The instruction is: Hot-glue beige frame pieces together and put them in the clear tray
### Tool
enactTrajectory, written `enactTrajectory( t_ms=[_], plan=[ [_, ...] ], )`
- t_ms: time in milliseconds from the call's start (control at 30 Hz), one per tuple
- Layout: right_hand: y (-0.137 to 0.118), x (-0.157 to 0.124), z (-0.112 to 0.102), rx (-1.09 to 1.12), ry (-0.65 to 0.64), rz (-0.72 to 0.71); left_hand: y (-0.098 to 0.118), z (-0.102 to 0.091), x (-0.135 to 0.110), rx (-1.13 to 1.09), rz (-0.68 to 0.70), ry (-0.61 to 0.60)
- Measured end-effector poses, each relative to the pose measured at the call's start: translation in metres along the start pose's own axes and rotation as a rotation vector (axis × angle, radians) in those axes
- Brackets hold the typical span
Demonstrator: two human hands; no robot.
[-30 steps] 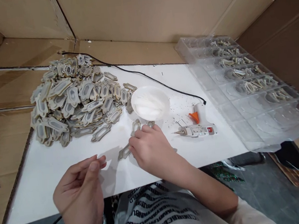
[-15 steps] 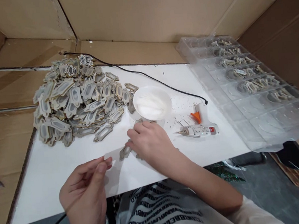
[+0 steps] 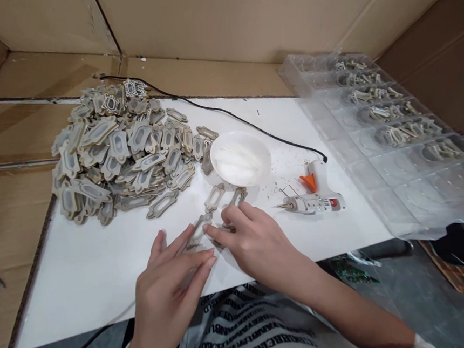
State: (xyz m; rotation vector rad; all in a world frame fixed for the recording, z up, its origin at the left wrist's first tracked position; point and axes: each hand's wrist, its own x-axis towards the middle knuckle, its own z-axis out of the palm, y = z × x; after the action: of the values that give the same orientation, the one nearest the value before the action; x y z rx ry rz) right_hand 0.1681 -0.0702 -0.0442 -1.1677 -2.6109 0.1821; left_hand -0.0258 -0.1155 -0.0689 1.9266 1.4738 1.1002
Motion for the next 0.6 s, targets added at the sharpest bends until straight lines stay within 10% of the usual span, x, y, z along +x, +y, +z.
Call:
enactTrajectory(
  t_ms=[600],
  plan=[
    [0.007, -0.001, -0.004, 0.082, 0.156, -0.008, -0.006, -0.002, 0.014, 0.077, 0.082, -0.114]
  ],
)
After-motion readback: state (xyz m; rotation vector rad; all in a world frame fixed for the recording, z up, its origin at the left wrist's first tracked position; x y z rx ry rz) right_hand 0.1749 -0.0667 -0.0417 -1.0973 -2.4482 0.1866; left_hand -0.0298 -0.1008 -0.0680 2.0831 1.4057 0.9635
